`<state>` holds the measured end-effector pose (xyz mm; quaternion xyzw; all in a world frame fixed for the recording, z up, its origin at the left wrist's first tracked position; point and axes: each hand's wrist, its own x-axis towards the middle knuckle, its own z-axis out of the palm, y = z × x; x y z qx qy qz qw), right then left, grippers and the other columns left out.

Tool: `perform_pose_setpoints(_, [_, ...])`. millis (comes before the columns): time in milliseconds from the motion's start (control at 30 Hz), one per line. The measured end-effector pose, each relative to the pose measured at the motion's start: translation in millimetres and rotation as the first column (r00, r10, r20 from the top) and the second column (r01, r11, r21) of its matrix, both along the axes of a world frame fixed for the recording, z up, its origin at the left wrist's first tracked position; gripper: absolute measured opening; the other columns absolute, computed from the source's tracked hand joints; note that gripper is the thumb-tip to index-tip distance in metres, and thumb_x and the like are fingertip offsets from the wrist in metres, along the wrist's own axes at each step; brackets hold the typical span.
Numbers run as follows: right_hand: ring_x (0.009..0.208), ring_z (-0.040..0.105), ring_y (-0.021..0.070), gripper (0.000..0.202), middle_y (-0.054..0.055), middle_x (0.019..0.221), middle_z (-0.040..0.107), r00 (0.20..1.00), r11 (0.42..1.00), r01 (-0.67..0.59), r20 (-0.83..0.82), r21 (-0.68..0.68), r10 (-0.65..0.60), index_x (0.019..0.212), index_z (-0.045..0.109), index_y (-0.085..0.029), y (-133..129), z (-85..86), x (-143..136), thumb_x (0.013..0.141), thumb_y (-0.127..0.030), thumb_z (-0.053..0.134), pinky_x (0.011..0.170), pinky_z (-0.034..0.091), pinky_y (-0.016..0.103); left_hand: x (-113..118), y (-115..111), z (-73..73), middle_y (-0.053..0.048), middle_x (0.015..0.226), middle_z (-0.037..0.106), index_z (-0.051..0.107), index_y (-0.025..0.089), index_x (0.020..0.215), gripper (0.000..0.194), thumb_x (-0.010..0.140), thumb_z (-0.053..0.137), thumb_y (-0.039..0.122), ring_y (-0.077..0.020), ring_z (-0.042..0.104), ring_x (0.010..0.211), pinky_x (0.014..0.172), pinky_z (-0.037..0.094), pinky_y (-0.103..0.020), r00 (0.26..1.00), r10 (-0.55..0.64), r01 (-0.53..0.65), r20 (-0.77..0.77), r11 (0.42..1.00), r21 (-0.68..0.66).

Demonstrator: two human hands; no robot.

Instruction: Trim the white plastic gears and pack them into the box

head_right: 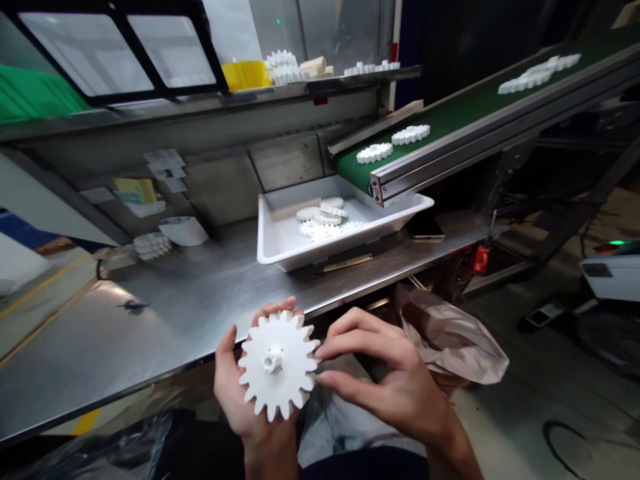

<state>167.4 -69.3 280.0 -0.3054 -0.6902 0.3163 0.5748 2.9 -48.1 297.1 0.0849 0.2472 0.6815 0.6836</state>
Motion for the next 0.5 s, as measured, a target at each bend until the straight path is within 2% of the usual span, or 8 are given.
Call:
perform_pose_setpoints(267, [0.092, 0.072, 0.016, 0.032, 0.003, 0.103, 0.073, 0.995, 0.995, 0.073, 0.061, 0.073, -0.078, 0.118, 0.078, -0.029, -3.0, 2.3, -11.9, 0.092, -0.009, 0.079, 0.083, 0.061, 0.025, 0.4, -0.8, -2.7, -0.013, 0.105, 0.082, 0.081, 0.016, 0.085, 0.049, 0.092, 0.051, 0.055, -0.0239, 0.076, 0.087, 0.078, 0.06, -0.031, 0.994, 0.096, -0.095, -0.06, 0.995, 0.011])
perform_pose_setpoints(500, [0.096, 0.07, 0.0154, 0.032, 0.002, 0.106, 0.071, 0.994, 1.0, -0.017, 0.106, -0.002, 0.017, 0.118, 0.076, -0.03, -2.3, 1.2, -6.4, 0.094, -0.008, 0.075, 0.087, 0.059, 0.025, -2.9, 4.3, -2.6, -0.014, 0.099, 0.083, 0.081, 0.015, 0.083, 0.052, 0.093, 0.048, 0.053, -0.0234, 0.076, 0.083, 0.076, 0.062, -0.032, 0.999, 0.015, -0.014, -0.048, 1.0, 0.009])
